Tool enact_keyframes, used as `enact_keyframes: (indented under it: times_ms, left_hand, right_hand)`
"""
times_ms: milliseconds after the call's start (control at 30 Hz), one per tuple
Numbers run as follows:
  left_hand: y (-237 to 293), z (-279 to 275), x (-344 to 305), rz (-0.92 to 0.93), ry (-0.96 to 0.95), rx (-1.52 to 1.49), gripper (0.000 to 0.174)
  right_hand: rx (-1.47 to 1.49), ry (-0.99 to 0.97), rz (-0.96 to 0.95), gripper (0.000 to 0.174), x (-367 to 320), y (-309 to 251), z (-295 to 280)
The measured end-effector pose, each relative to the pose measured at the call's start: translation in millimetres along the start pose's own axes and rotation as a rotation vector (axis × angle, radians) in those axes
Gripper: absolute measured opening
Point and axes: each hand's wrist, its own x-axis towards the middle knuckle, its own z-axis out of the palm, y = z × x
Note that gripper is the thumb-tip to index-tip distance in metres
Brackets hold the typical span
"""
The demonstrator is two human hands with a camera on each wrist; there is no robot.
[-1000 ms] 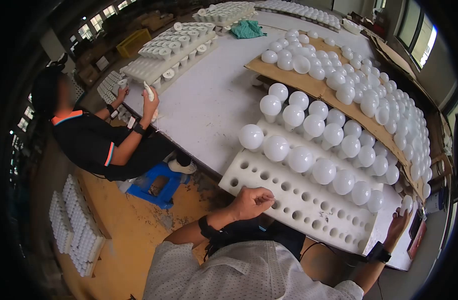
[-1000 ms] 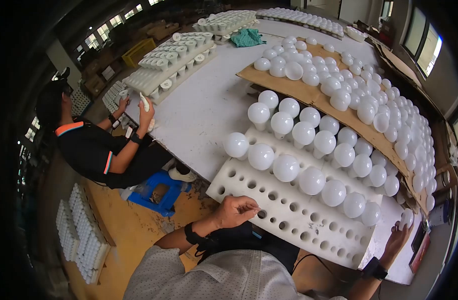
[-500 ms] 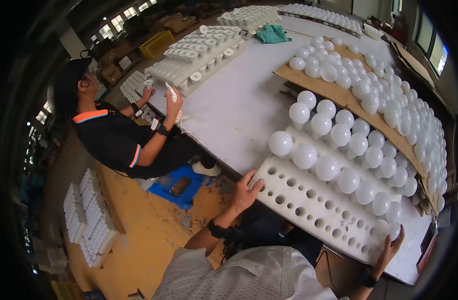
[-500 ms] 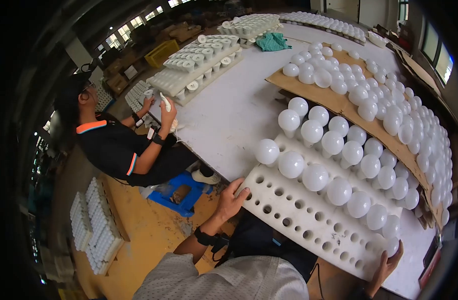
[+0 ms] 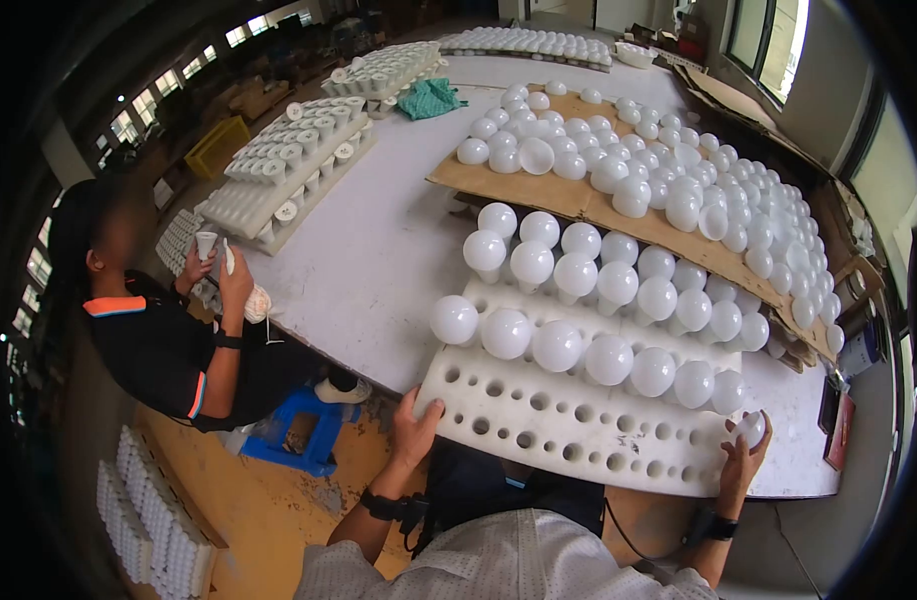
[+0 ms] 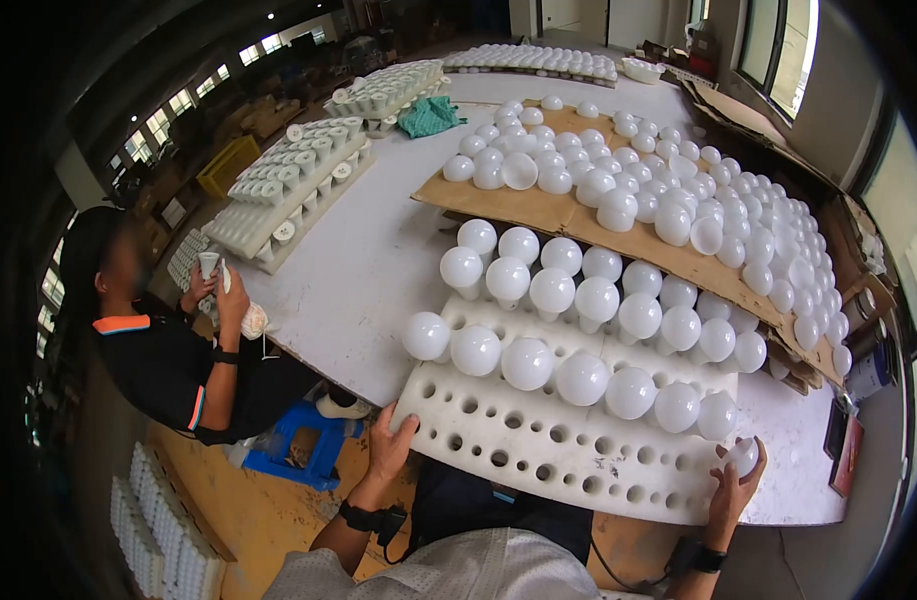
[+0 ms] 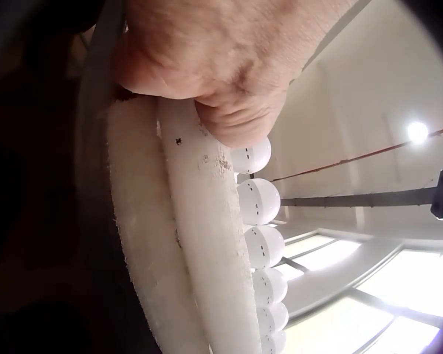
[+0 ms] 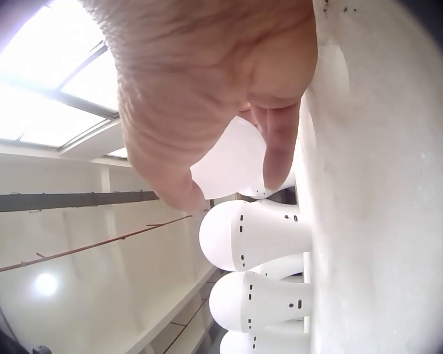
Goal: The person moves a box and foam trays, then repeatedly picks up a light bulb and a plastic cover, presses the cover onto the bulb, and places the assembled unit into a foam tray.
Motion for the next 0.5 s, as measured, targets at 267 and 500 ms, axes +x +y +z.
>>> enact_keyframes:
  times_ms: [267, 500]
  left_hand:
    - [-10, 5, -4, 0.055, 0.074, 0.074, 0.041]
    - [-5, 7, -7, 0.009, 0.113, 0.055, 0.041]
  right_hand:
    - [0.073, 0.121, -0.008, 0.06, -4, -6, 10]
    - [0.085, 0.108, -0.02, 0.058, -1, 12, -2]
